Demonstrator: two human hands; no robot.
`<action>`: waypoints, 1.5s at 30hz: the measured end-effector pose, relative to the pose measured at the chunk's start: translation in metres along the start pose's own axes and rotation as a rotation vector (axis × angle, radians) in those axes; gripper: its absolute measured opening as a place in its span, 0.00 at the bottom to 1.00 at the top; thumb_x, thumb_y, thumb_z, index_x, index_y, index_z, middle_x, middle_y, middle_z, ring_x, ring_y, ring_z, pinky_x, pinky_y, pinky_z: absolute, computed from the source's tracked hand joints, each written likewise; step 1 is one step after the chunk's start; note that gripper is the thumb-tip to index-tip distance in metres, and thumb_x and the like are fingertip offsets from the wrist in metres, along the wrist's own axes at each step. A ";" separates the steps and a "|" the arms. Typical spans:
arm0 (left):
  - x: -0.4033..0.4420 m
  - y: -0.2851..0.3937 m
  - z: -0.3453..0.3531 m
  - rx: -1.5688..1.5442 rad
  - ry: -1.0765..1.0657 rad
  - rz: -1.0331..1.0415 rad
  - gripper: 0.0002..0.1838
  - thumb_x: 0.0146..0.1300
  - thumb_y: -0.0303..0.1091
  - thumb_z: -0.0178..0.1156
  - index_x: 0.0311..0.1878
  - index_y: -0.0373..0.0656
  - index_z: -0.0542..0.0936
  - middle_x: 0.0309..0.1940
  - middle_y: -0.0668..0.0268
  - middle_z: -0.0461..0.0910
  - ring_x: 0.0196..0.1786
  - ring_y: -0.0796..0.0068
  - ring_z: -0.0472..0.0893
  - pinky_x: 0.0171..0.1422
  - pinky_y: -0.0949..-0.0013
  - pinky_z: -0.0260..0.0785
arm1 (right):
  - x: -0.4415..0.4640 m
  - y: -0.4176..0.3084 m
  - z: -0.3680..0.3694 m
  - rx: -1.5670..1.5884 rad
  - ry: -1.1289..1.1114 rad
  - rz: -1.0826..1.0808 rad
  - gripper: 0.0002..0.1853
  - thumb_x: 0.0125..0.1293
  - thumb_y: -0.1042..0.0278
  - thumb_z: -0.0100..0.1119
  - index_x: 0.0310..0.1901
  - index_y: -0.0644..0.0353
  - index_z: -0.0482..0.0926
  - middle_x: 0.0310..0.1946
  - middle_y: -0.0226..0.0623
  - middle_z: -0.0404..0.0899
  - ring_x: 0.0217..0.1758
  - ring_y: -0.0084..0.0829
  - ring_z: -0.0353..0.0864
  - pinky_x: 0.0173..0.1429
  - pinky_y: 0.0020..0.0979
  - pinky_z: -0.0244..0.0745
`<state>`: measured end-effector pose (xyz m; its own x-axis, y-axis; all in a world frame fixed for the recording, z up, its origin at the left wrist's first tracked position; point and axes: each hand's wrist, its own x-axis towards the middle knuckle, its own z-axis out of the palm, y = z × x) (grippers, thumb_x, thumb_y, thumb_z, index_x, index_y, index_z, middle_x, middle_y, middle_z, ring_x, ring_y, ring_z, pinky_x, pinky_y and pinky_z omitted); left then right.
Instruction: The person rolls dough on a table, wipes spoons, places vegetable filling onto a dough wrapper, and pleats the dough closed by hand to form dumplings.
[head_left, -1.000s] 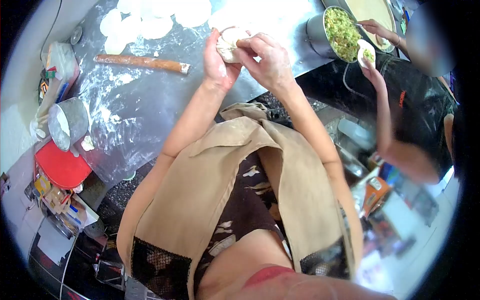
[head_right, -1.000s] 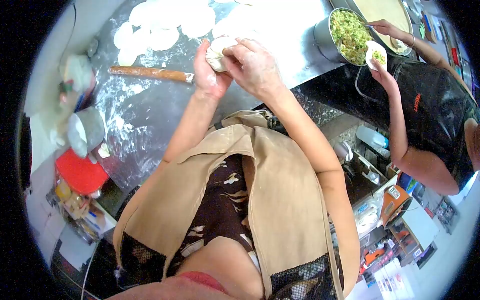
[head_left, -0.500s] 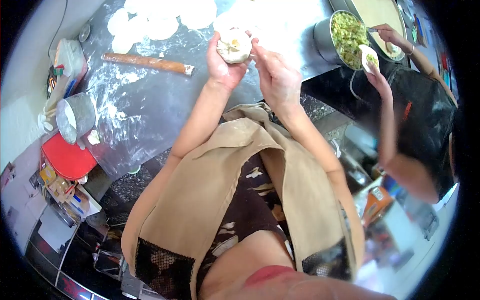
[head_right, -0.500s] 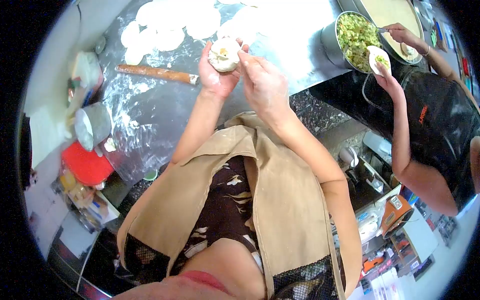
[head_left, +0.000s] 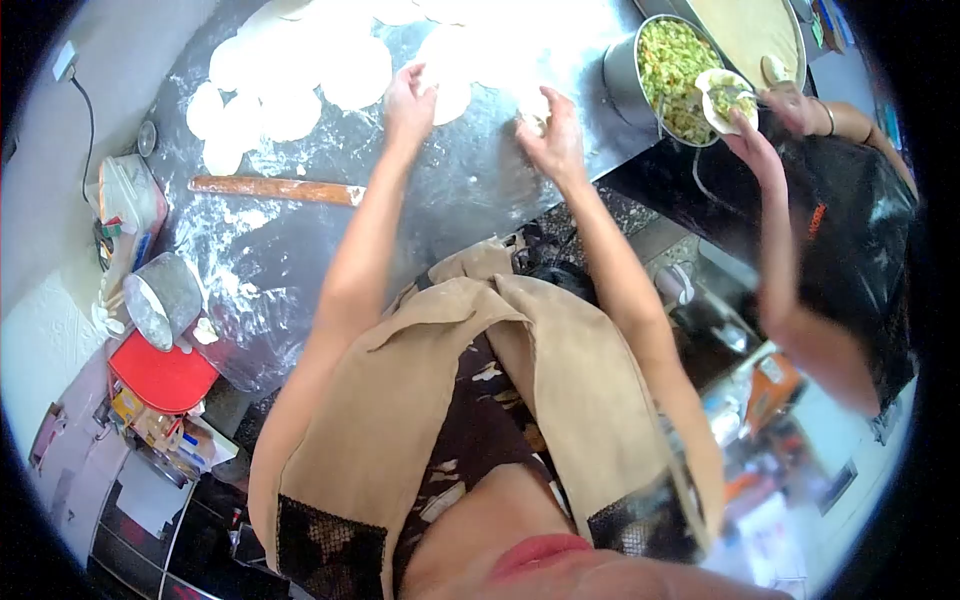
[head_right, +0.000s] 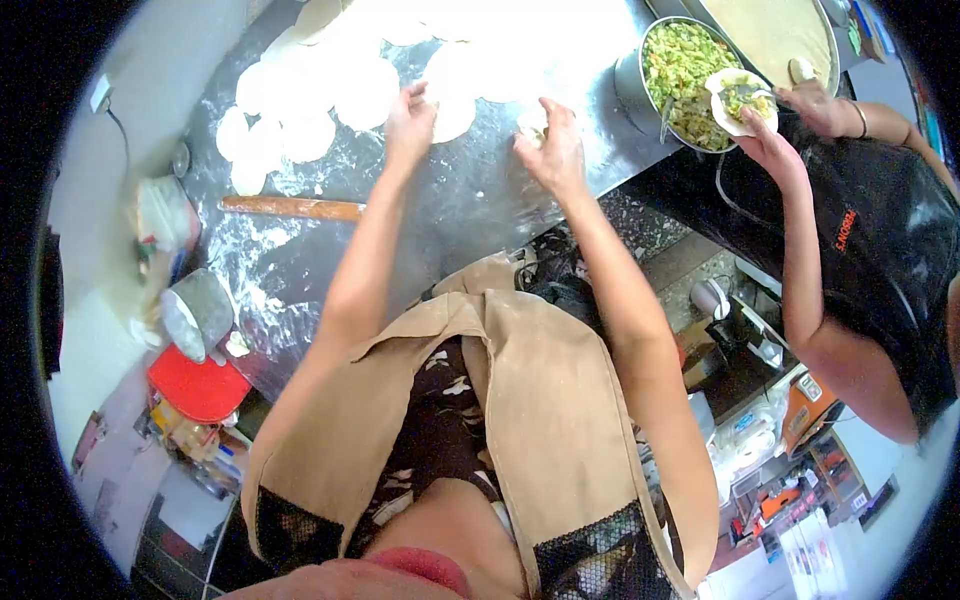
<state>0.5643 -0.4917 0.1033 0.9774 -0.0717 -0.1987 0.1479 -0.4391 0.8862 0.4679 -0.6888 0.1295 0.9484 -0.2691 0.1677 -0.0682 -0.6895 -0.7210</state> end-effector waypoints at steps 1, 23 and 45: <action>0.012 -0.005 -0.007 0.190 0.021 0.154 0.25 0.50 0.31 0.63 0.53 0.39 0.71 0.49 0.54 0.72 0.49 0.60 0.75 0.55 0.64 0.67 | 0.001 0.019 0.010 -0.104 -0.104 -0.022 0.31 0.47 0.63 0.64 0.53 0.68 0.66 0.45 0.52 0.70 0.51 0.48 0.69 0.56 0.41 0.65; -0.053 0.035 -0.027 -1.645 -0.464 -0.368 0.31 0.48 0.29 0.50 0.60 0.32 0.63 0.57 0.48 0.67 0.59 0.51 0.68 0.67 0.49 0.57 | 0.012 0.046 -0.137 -0.512 0.403 -0.202 0.09 0.56 0.70 0.60 0.40 0.56 0.78 0.28 0.36 0.76 0.31 0.38 0.78 0.35 0.33 0.74; -0.061 0.100 0.062 -1.754 -0.826 -0.641 0.29 0.52 0.36 0.53 0.58 0.34 0.66 0.58 0.49 0.68 0.61 0.48 0.67 0.67 0.44 0.52 | 0.001 0.089 -0.173 -0.741 0.077 -0.709 0.22 0.51 0.71 0.52 0.51 0.54 0.75 0.45 0.30 0.74 0.49 0.31 0.74 0.50 0.32 0.72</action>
<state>0.5097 -0.5870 0.1782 0.5247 -0.8173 -0.2381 0.8229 0.5586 -0.1041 0.4095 -0.8674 0.1818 0.8243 0.3371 0.4548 0.3010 -0.9414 0.1523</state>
